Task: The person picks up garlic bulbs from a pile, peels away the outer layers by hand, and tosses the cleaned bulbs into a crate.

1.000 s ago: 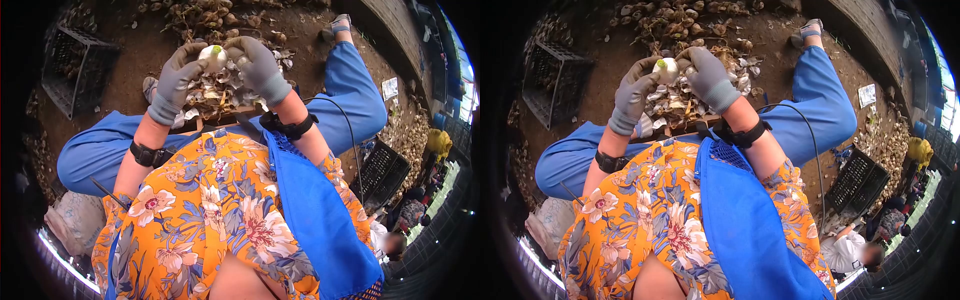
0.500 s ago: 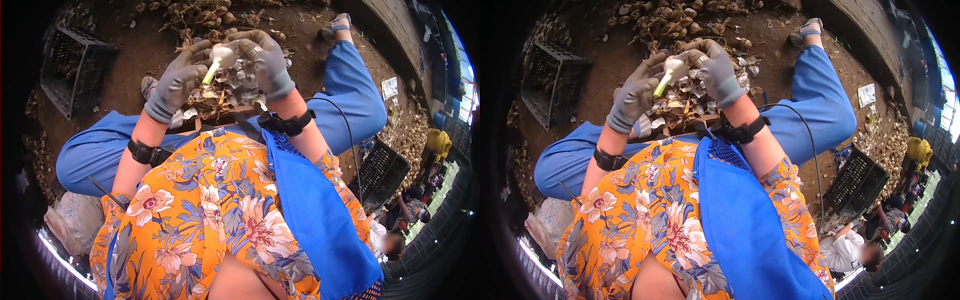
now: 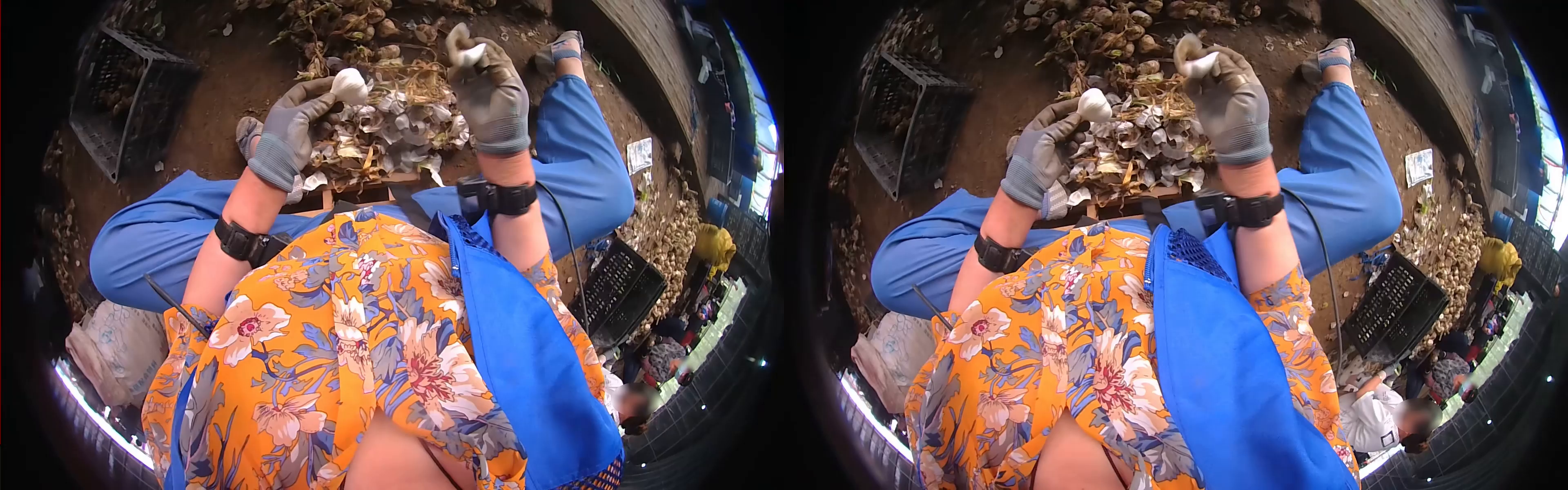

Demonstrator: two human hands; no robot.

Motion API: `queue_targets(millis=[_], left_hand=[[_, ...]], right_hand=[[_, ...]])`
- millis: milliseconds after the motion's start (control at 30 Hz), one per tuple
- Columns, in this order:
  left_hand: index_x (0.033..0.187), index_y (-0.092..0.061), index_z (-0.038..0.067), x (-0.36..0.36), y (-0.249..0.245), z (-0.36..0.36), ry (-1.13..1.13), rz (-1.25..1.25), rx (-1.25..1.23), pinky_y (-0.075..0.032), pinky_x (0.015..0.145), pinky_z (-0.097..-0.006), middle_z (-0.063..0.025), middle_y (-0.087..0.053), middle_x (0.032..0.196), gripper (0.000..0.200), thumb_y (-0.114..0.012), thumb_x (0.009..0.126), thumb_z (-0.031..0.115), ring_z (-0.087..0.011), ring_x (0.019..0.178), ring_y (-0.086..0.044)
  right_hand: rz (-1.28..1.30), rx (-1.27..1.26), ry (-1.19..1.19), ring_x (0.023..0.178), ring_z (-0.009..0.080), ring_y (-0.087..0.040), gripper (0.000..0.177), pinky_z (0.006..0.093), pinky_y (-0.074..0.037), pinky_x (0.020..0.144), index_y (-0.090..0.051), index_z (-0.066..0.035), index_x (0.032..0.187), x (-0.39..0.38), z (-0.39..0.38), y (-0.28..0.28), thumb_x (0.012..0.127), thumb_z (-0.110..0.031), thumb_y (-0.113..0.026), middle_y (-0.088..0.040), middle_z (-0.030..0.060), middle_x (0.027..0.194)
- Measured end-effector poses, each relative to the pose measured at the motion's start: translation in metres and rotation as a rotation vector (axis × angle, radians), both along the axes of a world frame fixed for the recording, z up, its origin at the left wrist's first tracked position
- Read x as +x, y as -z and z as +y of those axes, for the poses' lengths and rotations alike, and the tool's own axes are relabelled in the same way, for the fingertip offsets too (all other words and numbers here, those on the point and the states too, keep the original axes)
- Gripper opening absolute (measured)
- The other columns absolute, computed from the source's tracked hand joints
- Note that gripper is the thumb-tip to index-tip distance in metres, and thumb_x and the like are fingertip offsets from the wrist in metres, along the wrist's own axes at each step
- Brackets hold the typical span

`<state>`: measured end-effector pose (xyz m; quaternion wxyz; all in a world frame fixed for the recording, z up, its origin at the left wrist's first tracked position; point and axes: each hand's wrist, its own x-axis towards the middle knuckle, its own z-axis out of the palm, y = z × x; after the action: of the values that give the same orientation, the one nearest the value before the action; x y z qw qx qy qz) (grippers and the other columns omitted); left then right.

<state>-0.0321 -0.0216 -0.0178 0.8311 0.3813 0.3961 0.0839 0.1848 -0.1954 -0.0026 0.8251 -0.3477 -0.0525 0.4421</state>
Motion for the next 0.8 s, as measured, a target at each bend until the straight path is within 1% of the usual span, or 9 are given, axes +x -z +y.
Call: queue_targets(millis=[100,233,300,367,500,533,700,767,800], left_hand=[[0.119,-0.056,0.001,-0.001,0.001,0.002,-0.047,-0.025,0.004,-0.054,0.067,-0.0223,-0.0078,-0.065,0.097,0.03,-0.062,0.089,0.005,-0.0117,0.074,-0.062],[0.119,-0.056,0.0,0.008,-0.013,0.001,0.023,0.026,0.301,-0.053,0.071,-0.0228,-0.0073,-0.065,0.102,0.035,-0.065,0.086,0.002,-0.011,0.079,-0.061],[0.12,-0.055,0.0,0.009,-0.02,-0.007,0.098,0.057,0.496,-0.052,0.073,-0.0229,-0.007,-0.064,0.102,0.037,-0.066,0.085,0.001,-0.0108,0.081,-0.061],[0.122,-0.055,-0.001,0.014,-0.025,-0.011,0.146,-0.118,0.542,-0.05,0.08,-0.0235,-0.0078,-0.064,0.104,0.038,-0.065,0.085,0.001,-0.0115,0.09,-0.06],[0.134,-0.042,-0.001,0.014,-0.008,-0.007,0.279,0.038,1.05,-0.045,0.094,-0.0295,-0.0118,-0.056,0.122,0.057,-0.065,0.082,0.001,-0.017,0.11,-0.054],[0.133,-0.046,0.002,0.012,-0.004,-0.008,0.311,-0.075,1.166,-0.038,0.104,-0.0339,-0.0166,-0.051,0.129,0.067,-0.075,0.074,0.011,-0.029,0.118,-0.051],[0.129,-0.051,0.009,0.017,-0.015,-0.016,0.446,-0.103,1.145,-0.043,0.095,-0.0366,-0.017,-0.056,0.118,0.056,-0.066,0.076,0.005,-0.0312,0.113,-0.054],[0.13,-0.053,0.008,0.015,-0.009,-0.017,0.358,-0.017,1.066,-0.043,0.096,-0.034,-0.0127,-0.058,0.124,0.053,-0.065,0.078,0.004,-0.0253,0.114,-0.056],[0.13,-0.053,0.008,0.015,-0.004,-0.013,0.34,-0.019,1.075,-0.043,0.096,-0.034,-0.0127,-0.058,0.124,0.053,-0.065,0.078,0.004,-0.0253,0.114,-0.056]], right_hand=[[-1.484,-0.935,-0.291,0.094,0.0207,-0.063,0.028,0.0345,-0.051,0.082,-0.059,0.0,0.116,-0.005,0.001,0.02,0.089,-0.005,-0.054,-0.067,0.0085,0.1],[-0.639,-0.615,-0.254,0.097,0.0161,-0.061,0.034,0.0313,-0.049,0.087,-0.059,-0.002,0.119,-0.038,0.023,-0.004,0.093,-0.023,-0.059,-0.065,0.0055,0.106],[-0.563,-0.554,-0.268,0.098,0.0188,-0.061,0.047,0.0327,-0.049,0.086,-0.057,-0.002,0.122,-0.051,0.031,0.002,0.095,-0.04,-0.055,-0.064,0.0074,0.109],[0.079,-0.17,-0.272,0.102,0.0188,-0.059,0.059,0.0356,-0.049,0.088,-0.053,-0.001,0.126,-0.063,0.036,0.004,0.096,-0.052,-0.045,-0.061,0.0097,0.114],[0.218,-0.159,-0.292,0.11,0.0253,-0.056,0.069,0.0414,-0.048,0.091,-0.046,0.0,0.129,-0.064,0.038,0.019,0.096,-0.059,-0.034,-0.054,0.0151,0.123],[0.3,-0.138,-0.292,0.111,0.0265,-0.056,0.067,0.0414,-0.048,0.091,-0.047,0.0,0.128,-0.064,0.04,0.021,0.097,-0.058,-0.033,-0.055,0.0147,0.122],[0.345,0.004,-0.463,0.103,0.0216,-0.057,0.053,0.0458,-0.047,0.091,-0.056,-0.009,0.119,-0.069,0.036,0.071,0.097,-0.054,-0.037,-0.06,0.0079,0.112],[-0.874,-0.249,-0.341,0.099,0.0229,-0.059,0.05,0.0473,-0.047,0.089,-0.058,-0.011,0.114,-0.075,0.036,0.09,0.096,-0.054,-0.04,-0.063,0.0072,0.108],[-0.859,-0.259,-0.38,0.094,0.0245,-0.06,0.047,0.0476,-0.048,0.087,-0.06,-0.012,0.111,-0.069,0.035,0.13,0.095,-0.053,-0.042,-0.065,0.0068,0.103]])
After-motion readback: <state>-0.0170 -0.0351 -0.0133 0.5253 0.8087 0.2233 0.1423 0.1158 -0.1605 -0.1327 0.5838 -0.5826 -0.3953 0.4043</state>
